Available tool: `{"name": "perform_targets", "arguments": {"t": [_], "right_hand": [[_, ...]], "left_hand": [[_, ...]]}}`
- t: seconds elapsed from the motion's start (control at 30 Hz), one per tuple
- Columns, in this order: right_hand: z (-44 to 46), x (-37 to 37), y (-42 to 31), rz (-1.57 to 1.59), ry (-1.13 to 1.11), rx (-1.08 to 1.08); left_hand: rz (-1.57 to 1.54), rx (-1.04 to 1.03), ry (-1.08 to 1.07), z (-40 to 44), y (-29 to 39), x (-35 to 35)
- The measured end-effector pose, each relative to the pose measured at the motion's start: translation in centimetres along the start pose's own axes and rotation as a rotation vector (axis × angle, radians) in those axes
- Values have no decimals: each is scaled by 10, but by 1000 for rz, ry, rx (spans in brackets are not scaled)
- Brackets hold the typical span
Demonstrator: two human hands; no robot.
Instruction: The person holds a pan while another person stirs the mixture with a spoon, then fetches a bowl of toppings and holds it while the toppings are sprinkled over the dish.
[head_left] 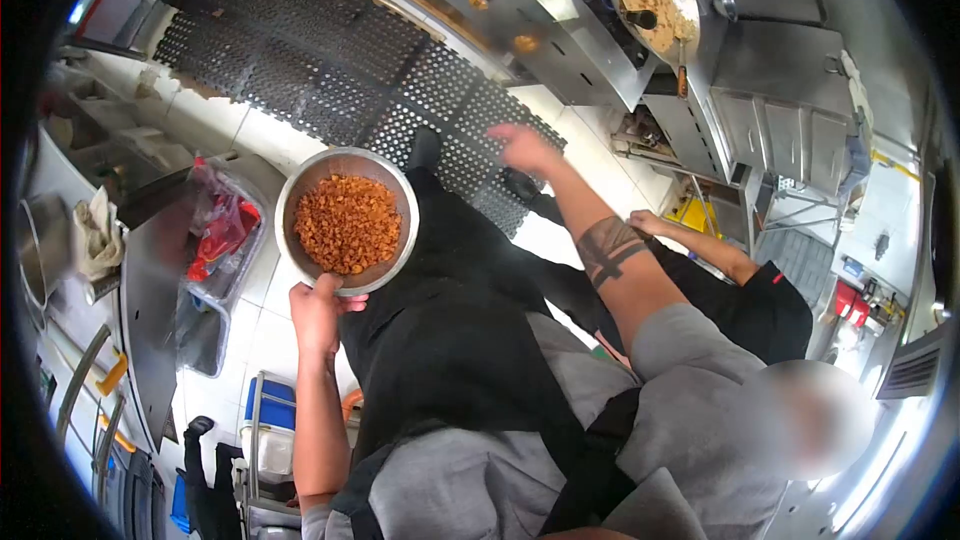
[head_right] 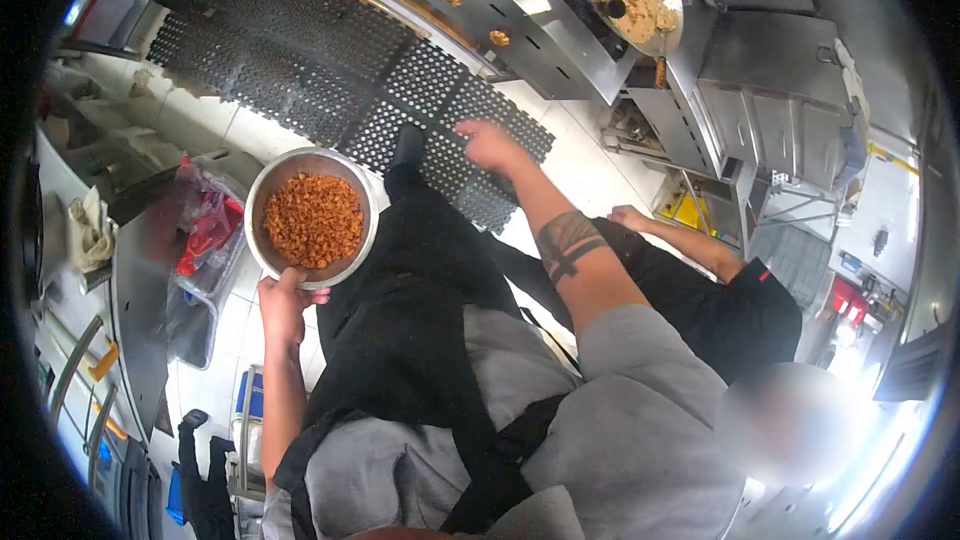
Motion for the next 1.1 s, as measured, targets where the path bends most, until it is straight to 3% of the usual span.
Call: {"name": "perform_targets", "arguments": {"t": [0.13,0.17,0.2,0.23,0.37,0.43,0.53,0.6,0.87,1.1], "right_hand": [[-24,-25,-80,172,35,-88],[-28,-13,-114,130,107,-21],[-35,-3,-146,310,233,178],[-50,19,-187,335,264,208],[-130,34,-339,234,169,642],[-152,8,-390,150,38,834],[-175,-66,-464,-114,11,1049],[-195,-98,-498,-201,174,1171],[-212,-183,-559,-391,-101,1274],[-199,-188,-606,-160,-333,1179]], "left_hand": [[0,-67,56,-22,9,21],[-5,-80,42,-30,14,24],[-9,-103,13,-37,20,28],[-24,-107,12,-42,24,27],[-80,-214,-20,-68,35,34],[-108,-283,-8,-83,44,39],[-126,-351,6,-98,53,76],[-153,-384,31,-114,57,90],[-317,-395,127,-157,26,159],[-552,-402,195,-151,15,196]]}}
Point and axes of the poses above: each hand's wrist, its own z-axis towards the middle knuckle, its own x-axis out of the back of the hand, y = z × x, the point moved 9 cm from there along z, towards the middle knuckle, and after that the axes turned 3 degrees about -y, right-handed, at the moved point
